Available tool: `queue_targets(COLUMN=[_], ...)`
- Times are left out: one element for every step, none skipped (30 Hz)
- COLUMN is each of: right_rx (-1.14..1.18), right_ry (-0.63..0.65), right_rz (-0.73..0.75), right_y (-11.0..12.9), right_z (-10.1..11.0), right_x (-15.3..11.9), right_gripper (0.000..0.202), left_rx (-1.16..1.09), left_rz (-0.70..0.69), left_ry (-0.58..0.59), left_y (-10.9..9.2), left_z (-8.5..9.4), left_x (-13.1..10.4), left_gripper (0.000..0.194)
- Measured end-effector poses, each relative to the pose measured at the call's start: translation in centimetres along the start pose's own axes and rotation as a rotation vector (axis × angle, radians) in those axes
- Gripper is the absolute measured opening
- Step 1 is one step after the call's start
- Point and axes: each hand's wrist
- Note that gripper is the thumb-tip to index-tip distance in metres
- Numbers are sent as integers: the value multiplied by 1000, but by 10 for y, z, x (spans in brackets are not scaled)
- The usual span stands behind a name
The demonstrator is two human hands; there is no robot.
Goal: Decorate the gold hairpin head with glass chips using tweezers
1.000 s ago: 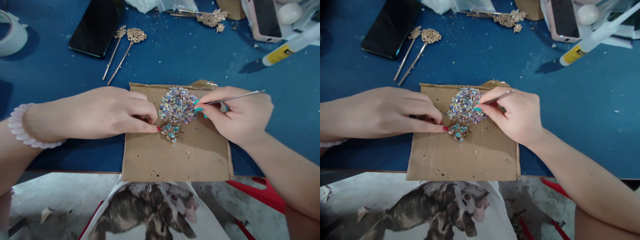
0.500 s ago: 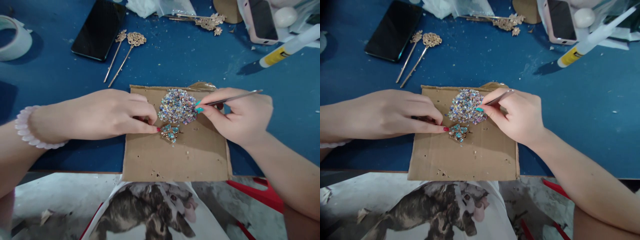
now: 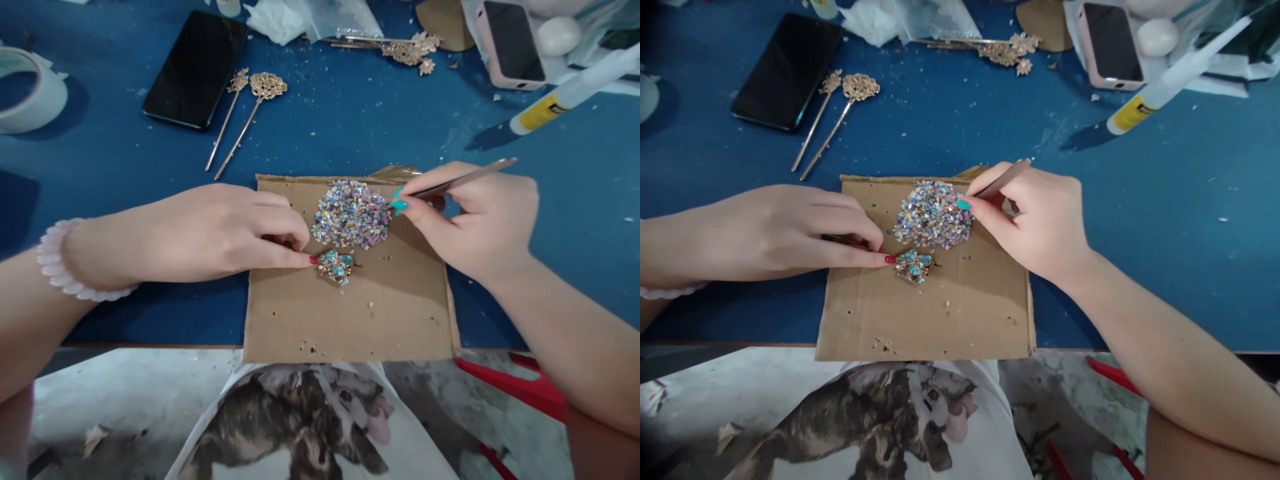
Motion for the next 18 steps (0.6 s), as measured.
queue_targets(right_rx=[18,42,68,92,111,124,129,126,119,113,109,109,115,129,148,168,187,202], right_ry=[4,9,14,18,22,26,30,35,35,31,24,15,1,-11,-18,-22,-25,-26], right_rz=[-17,-33,-46,-55,-61,-64,-69,-75,-87,-98,-109,-119,-125,-134,-144,-153,-158,-158], right_y=[0,0,1,2,3,4,5,6,7,8,8,8,8,7,7,7,7,7], right_z=[-1,-2,-3,-3,-4,-4,-3,-3,-2,-2,-2,-2,-3,-4,-5,-7,-8,-10], right_x=[0,1,1,1,2,2,2,2,1,1,1,1,1,1,2,2,2,3], right_gripper=[11,11,11,11,10,9,9,8,8,8,8,7,6,5,5,5,5,7], left_rx=[20,50,80,103,117,123,125,125,126,127,126,123,121,123,127,134,138,142], left_rz=[-24,-56,-88,-110,-119,-120,-119,-119,-123,-117,-109,-100,-97,-100,-108,-115,-126,-123], left_ry=[-3,-9,-16,-20,-21,-21,-19,-14,-16,-5,4,10,14,13,7,0,-12,-11], left_y=[0,0,0,0,0,0,-1,-1,-1,-1,-1,-1,-1,-1,0,0,1,1], left_z=[0,0,0,0,0,0,1,1,1,2,2,2,2,1,1,1,0,0], left_x=[0,0,0,1,1,1,0,0,0,0,0,0,0,0,0,1,1,1], left_gripper=[46,45,45,45,45,44,44,45,45,46,47,47,47,48,48,48,49,49])
Point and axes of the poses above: each hand's wrist, its own x-axis towards the middle knuckle, its own z-axis out of the back of the hand, y = z × x, and after that the axes turned 8 degrees about y, right-handed
